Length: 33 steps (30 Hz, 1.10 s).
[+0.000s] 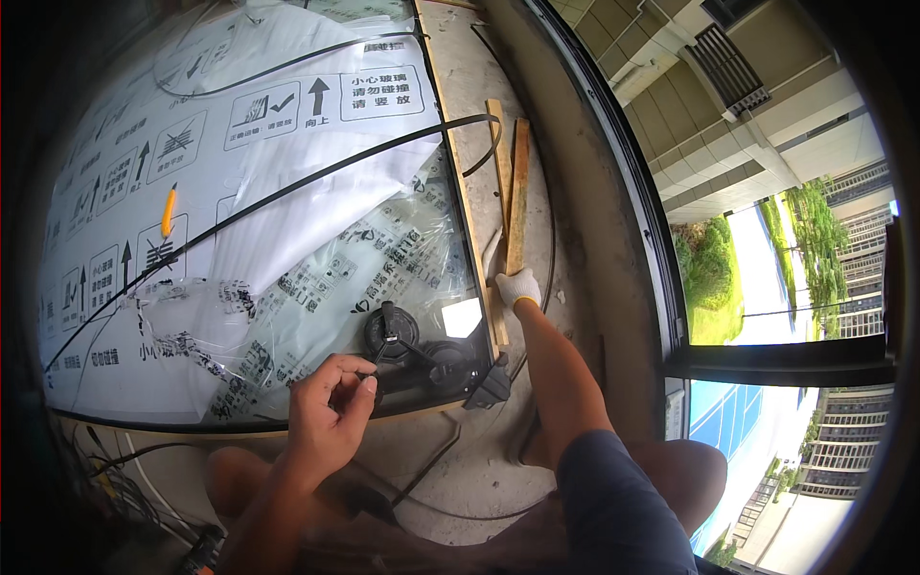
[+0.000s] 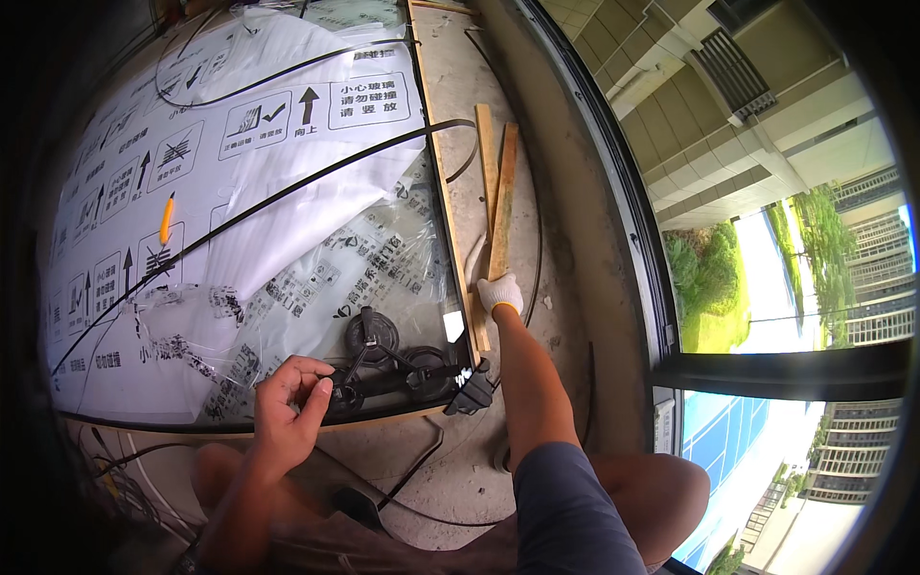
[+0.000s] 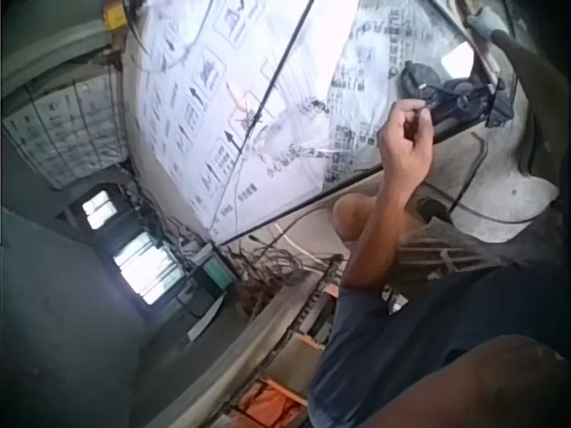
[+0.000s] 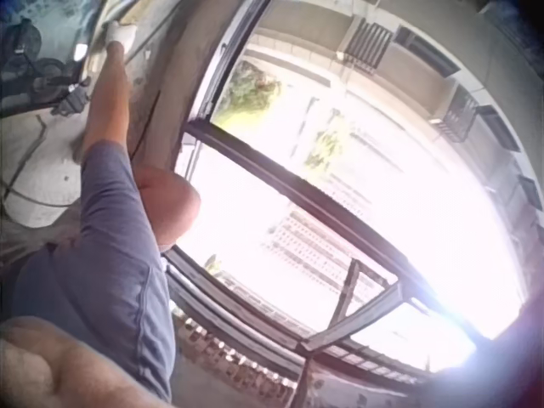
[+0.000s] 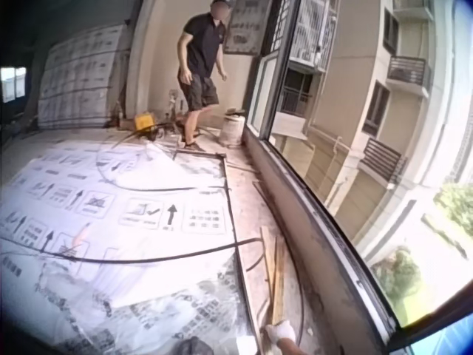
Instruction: Installing and securing a large glass window pane into a frame.
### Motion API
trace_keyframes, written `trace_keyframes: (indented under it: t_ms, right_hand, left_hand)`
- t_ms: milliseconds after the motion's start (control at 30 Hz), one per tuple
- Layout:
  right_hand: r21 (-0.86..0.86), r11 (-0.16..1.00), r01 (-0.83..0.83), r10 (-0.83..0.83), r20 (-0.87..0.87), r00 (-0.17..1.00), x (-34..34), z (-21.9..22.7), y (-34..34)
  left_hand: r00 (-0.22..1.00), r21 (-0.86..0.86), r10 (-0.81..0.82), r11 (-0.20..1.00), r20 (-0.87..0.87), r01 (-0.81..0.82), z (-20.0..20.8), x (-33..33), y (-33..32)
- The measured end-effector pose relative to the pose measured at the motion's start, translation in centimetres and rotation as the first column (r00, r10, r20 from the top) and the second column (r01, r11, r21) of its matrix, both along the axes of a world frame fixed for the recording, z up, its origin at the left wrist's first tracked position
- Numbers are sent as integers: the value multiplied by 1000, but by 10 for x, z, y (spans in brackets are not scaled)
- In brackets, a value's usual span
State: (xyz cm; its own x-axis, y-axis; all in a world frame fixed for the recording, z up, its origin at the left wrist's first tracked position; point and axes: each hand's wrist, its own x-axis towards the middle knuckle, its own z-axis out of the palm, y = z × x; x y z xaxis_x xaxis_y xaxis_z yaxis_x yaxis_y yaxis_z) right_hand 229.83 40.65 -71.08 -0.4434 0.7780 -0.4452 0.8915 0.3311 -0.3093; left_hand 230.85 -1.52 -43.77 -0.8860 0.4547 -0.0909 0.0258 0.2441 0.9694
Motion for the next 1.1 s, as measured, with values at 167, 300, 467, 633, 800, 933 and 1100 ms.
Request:
trace_keyframes:
  t_ms: [167,300,467,633,800,933,1100]
  right_hand:
    - [-306,950,68,-192,-395,899,18,37,3]
    - [-165,984,72,-148,-513,846,65,76,-75]
    - [-172,982,-79,-36,-583,811,131,116,-241]
    - [-311,927,-212,24,-512,859,153,119,-306]
    - [-405,803,-438,91,-642,761,190,127,-243]
    - [-152,983,100,-166,-532,831,192,141,-160]
    - [-381,925,1,-245,-593,767,172,154,-104]
  left_hand:
    - [992,-43,-83,995,97,88,-16,-8,7]
    - [976,-122,-197,971,96,208,-47,-16,28]
    - [959,-73,-199,973,202,218,-113,-9,63]
    - [959,-117,-134,979,251,168,-166,15,63]
    - [972,-78,-162,981,167,177,-182,33,77]
    - [964,-2,-201,979,177,204,-181,69,106]
    - [836,-21,-504,854,219,520,-167,139,139]
